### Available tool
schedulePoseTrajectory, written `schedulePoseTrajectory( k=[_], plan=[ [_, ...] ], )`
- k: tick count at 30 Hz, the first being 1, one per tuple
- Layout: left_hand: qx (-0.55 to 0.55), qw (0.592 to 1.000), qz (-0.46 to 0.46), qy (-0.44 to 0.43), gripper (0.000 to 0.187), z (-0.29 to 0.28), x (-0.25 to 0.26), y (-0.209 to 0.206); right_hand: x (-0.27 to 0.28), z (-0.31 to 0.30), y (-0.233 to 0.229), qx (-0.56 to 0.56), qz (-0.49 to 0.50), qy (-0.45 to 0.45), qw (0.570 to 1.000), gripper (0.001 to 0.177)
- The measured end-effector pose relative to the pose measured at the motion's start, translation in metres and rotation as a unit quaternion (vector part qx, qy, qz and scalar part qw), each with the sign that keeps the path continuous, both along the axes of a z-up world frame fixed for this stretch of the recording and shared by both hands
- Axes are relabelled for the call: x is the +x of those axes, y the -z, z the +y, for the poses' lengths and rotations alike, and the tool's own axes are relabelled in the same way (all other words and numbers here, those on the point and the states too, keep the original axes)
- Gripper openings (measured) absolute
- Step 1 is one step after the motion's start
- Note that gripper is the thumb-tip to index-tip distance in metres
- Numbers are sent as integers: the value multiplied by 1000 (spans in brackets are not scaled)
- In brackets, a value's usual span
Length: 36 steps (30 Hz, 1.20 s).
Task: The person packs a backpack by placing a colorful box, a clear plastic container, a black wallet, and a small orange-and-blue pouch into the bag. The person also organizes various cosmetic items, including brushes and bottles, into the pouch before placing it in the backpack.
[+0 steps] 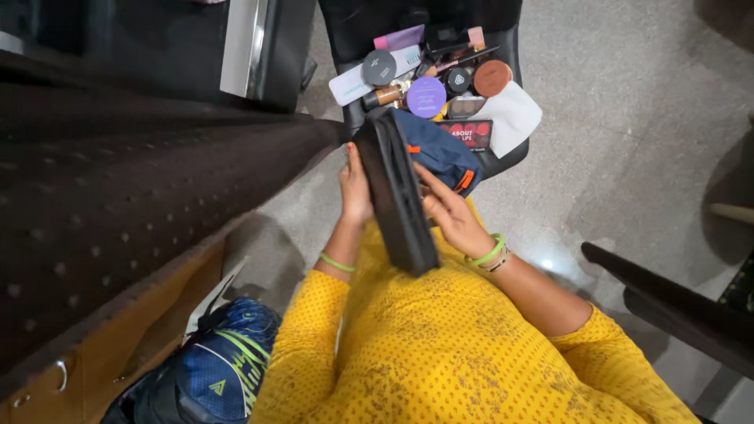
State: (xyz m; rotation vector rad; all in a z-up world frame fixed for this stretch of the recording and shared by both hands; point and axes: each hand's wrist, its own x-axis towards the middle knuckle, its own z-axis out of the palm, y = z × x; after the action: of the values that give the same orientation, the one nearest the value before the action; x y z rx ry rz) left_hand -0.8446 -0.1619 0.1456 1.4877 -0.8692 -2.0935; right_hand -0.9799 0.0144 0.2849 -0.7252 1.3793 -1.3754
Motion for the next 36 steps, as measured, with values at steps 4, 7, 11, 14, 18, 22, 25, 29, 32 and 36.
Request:
schedulePoseTrajectory(
  k=[4, 7, 11, 14, 18, 22, 25, 29, 32, 36],
  plan=[
    [-48, 995, 83, -27, 54, 3, -20, -30, -12, -10, -18, -51, 32, -37, 998, 64],
    [-63, 986, 152, 11, 58, 4, -21, -29, -5, -16, -36, 15, 127, -45, 991, 73],
    [-113, 978, 129, 120, 75, 13, -20, -42, 1, -20, -44, 19, 286, 22, 958, 68],
    [-204, 937, 151, 240, 112, 19, -19, -72, -2, -23, -33, 201, 216, 1, 955, 69],
    [-355, 881, 95, 298, 129, 9, -31, -87, -27, -22, 7, 23, 258, 31, 966, 66],
    [-211, 936, 34, 280, 89, -27, -8, -72, -72, -11, 50, 8, 73, 123, 990, 59],
    [-52, 984, 68, 154, 67, -55, 21, -57, -103, -2, 59, -36, -120, 153, 980, 60],
    [5, 966, 207, 156, 52, -78, 47, -34, -118, 0, 77, -23, -209, 154, 965, 58],
    [42, 967, 217, 124, 50, -84, 56, -17, -122, 4, 102, -16, -237, 164, 957, 57],
    [76, 980, 178, 46, 49, -87, 55, -6, -131, 4, 122, 2, -220, 158, 963, 56]
  ],
)
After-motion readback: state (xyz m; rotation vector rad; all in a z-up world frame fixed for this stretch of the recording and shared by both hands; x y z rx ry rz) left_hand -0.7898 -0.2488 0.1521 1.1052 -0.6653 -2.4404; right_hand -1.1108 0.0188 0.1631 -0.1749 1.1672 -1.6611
